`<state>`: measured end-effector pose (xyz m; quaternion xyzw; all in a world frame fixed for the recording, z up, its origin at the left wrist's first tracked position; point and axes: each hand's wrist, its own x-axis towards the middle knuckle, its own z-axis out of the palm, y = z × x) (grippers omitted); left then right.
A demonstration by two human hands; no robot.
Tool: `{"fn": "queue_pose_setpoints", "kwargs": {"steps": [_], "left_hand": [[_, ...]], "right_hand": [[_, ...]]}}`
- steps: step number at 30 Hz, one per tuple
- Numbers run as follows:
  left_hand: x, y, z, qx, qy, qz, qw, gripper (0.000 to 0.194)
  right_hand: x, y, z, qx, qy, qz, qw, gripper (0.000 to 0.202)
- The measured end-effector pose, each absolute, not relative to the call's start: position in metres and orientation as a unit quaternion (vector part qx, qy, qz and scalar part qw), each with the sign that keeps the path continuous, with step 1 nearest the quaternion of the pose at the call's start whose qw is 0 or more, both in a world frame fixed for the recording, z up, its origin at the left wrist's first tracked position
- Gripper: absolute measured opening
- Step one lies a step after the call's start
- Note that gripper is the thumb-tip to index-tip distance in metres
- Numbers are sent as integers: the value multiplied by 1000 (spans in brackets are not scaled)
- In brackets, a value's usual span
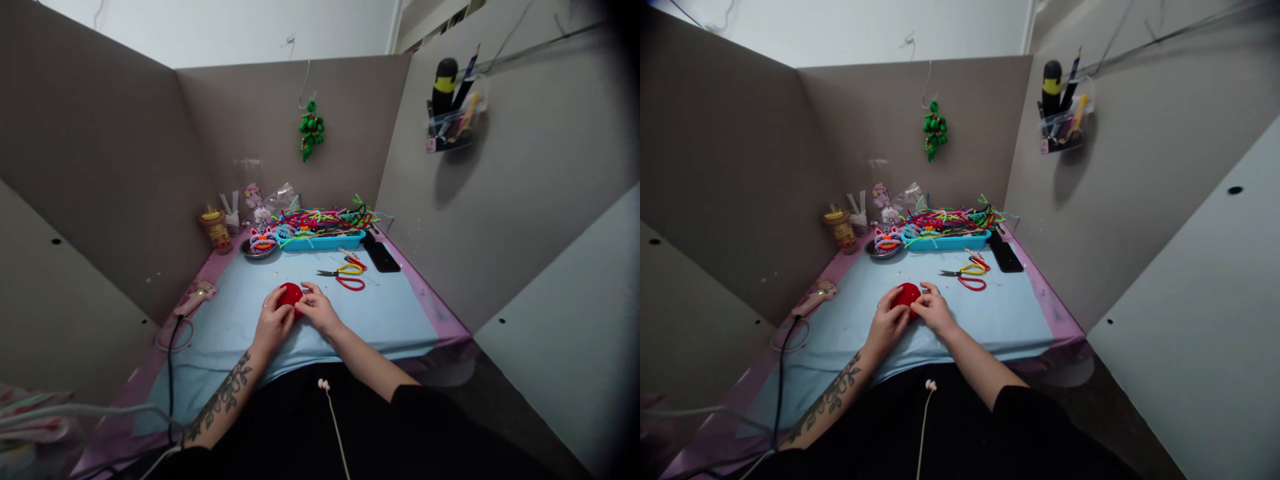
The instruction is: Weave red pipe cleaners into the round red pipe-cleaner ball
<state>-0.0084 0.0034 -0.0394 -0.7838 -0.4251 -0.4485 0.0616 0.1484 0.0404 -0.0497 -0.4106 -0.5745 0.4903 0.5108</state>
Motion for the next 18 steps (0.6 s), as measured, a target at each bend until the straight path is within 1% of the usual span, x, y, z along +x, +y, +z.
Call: {"fn": "queue_pose_setpoints", "kwargs": {"steps": [2,5,8,9,11,13,14,15,18], "left_hand": [[-10,1,-39,-778,-421,-464,46,11],[-13,-4,-39,-738,-427,-522,17,27],[-12,-8,-40,-629,-477,-613,-37,41],[-11,-9,-40,-575,-506,-638,-79,45],[-5,-10,-38,-461,-555,-658,-214,56],[3,-10,-32,-376,-543,-651,-373,64],[7,-10,-28,-345,-517,-653,-433,66],[10,-9,-23,-314,-486,-667,-469,68],[15,-7,-12,-258,-404,-725,-496,74]], "right_hand": [[149,41,-48,-407,-559,506,516,21],[147,44,-45,-405,-507,531,545,24],[142,47,-43,-394,-421,569,585,28],[140,47,-43,-391,-394,579,598,30],[134,46,-42,-390,-362,578,619,31],[128,41,-40,-396,-368,554,633,30],[126,38,-39,-399,-387,539,633,28],[125,34,-38,-401,-414,524,627,26],[127,20,-31,-407,-511,458,603,18]]}}
